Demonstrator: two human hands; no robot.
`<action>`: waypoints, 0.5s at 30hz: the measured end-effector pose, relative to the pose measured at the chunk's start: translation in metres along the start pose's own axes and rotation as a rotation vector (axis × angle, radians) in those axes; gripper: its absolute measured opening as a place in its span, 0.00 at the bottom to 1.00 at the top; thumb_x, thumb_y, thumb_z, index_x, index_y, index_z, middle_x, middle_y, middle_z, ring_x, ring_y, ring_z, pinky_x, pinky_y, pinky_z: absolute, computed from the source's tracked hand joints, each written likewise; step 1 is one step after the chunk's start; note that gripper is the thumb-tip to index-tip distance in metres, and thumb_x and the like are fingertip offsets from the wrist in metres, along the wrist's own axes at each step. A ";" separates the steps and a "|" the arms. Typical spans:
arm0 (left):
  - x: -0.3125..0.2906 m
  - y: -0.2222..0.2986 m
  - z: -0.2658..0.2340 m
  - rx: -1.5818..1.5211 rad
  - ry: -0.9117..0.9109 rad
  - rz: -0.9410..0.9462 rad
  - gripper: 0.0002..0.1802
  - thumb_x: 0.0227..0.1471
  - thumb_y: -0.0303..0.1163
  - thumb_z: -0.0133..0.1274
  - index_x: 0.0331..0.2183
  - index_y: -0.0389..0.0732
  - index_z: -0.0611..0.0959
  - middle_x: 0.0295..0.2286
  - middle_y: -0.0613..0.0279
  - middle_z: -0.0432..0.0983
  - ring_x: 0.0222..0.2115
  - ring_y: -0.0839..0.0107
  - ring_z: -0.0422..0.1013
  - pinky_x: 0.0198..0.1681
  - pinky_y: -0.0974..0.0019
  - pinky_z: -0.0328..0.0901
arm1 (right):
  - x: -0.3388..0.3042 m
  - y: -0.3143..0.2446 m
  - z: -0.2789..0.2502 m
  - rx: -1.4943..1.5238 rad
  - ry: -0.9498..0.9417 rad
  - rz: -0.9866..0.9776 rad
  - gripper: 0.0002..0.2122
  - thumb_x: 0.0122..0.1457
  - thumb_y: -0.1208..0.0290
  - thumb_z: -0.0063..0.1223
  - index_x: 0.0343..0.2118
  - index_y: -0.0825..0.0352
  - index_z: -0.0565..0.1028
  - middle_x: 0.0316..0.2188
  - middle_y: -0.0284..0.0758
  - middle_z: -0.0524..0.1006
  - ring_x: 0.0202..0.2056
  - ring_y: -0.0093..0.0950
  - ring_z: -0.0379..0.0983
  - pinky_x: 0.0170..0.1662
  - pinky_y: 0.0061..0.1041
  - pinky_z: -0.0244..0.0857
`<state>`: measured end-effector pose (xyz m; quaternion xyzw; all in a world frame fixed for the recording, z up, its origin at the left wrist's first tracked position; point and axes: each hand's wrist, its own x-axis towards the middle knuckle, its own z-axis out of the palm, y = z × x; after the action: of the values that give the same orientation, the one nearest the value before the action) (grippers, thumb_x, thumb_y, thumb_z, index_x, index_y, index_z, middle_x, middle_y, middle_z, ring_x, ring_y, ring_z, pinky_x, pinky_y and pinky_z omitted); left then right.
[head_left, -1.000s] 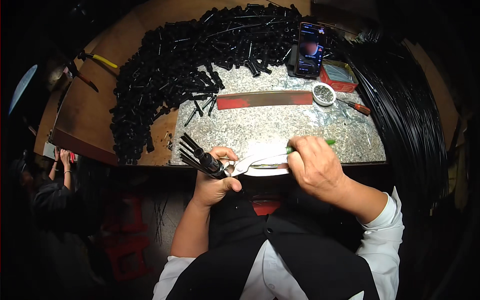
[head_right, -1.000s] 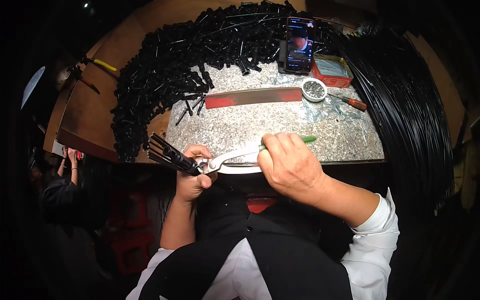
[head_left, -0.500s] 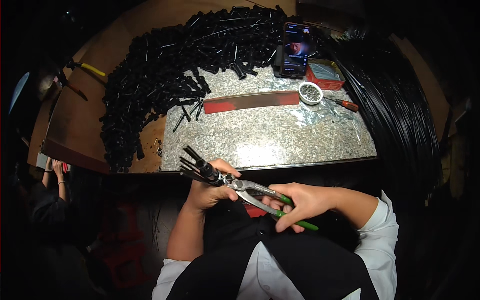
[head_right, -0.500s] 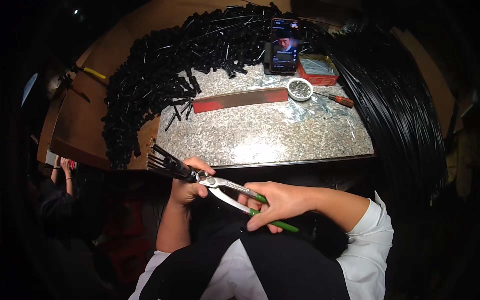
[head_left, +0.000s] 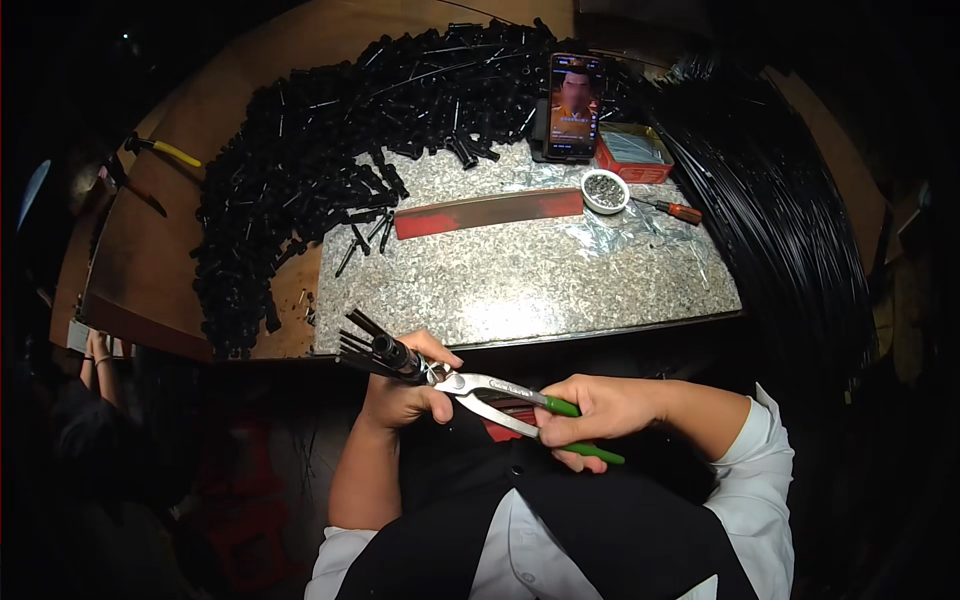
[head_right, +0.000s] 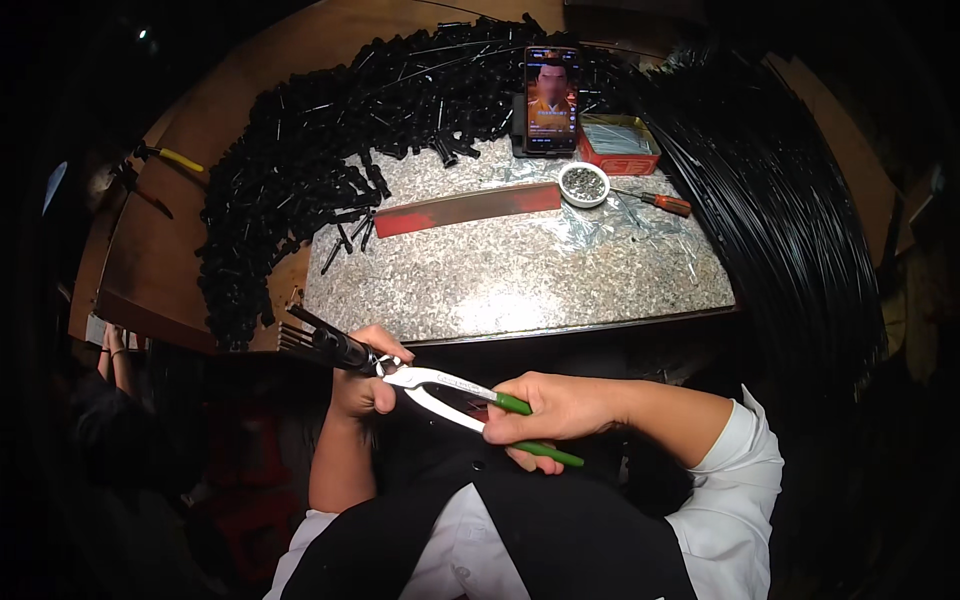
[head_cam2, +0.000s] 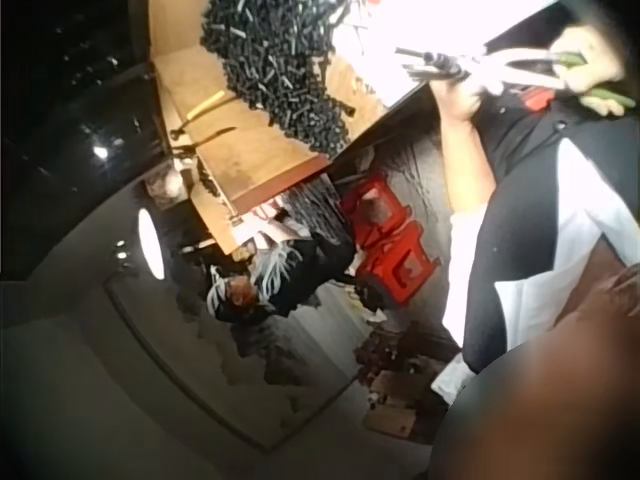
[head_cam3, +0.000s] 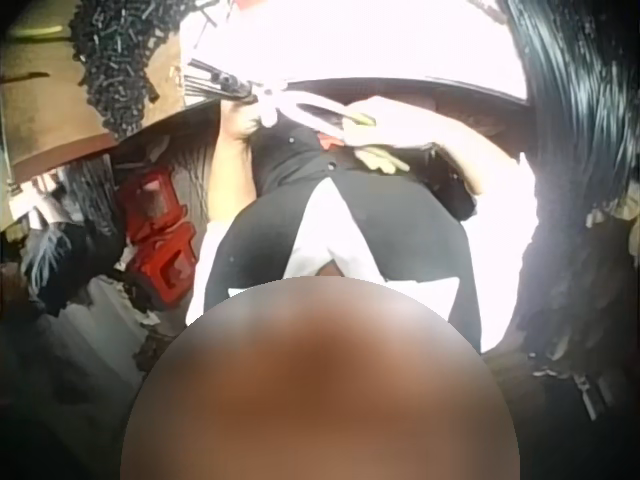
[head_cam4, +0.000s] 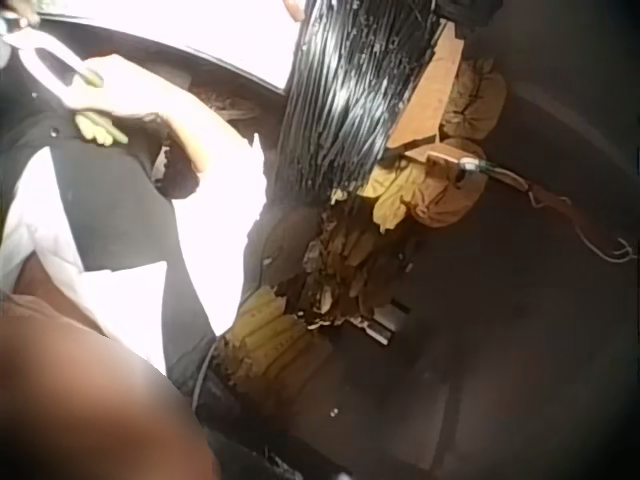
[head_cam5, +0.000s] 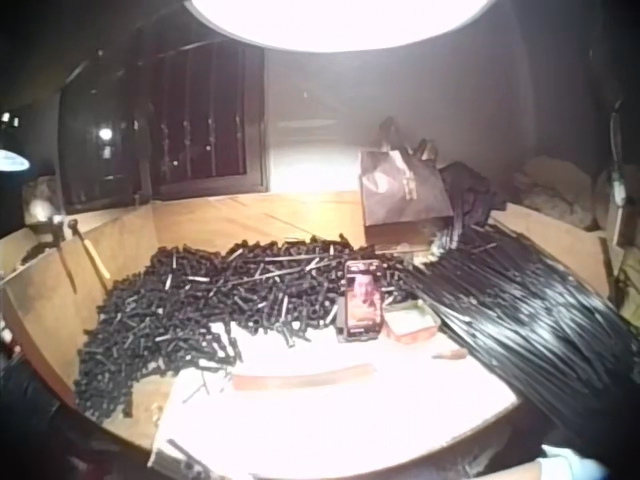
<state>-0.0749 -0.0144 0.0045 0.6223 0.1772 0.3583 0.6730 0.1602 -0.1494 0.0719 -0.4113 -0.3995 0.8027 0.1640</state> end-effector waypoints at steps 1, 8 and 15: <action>0.002 0.002 0.002 0.027 0.010 0.032 0.35 0.15 0.49 0.74 0.27 0.35 0.81 0.24 0.68 0.72 0.25 0.78 0.67 0.29 0.75 0.59 | 0.000 -0.002 0.002 -0.101 0.045 -0.024 0.12 0.62 0.63 0.47 0.37 0.69 0.66 0.22 0.34 0.74 0.18 0.21 0.72 0.22 0.19 0.66; 0.009 0.007 0.007 0.035 0.136 -0.026 0.30 0.20 0.37 0.76 0.29 0.37 0.77 0.24 0.70 0.70 0.27 0.80 0.65 0.32 0.75 0.59 | 0.013 0.013 -0.012 -1.477 0.952 -0.766 0.17 0.52 0.70 0.57 0.42 0.71 0.67 0.31 0.44 0.73 0.30 0.42 0.72 0.34 0.34 0.67; 0.013 0.016 0.009 0.020 0.057 -0.125 0.45 0.10 0.60 0.68 0.29 0.35 0.78 0.22 0.69 0.72 0.24 0.81 0.66 0.27 0.77 0.58 | 0.010 0.018 -0.015 0.098 -0.008 -0.061 0.07 0.61 0.70 0.48 0.31 0.68 0.66 0.21 0.38 0.75 0.18 0.25 0.73 0.23 0.22 0.66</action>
<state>-0.0645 -0.0120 0.0237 0.6063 0.2383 0.3315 0.6824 0.1670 -0.1465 0.0476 -0.3872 -0.3727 0.8176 0.2065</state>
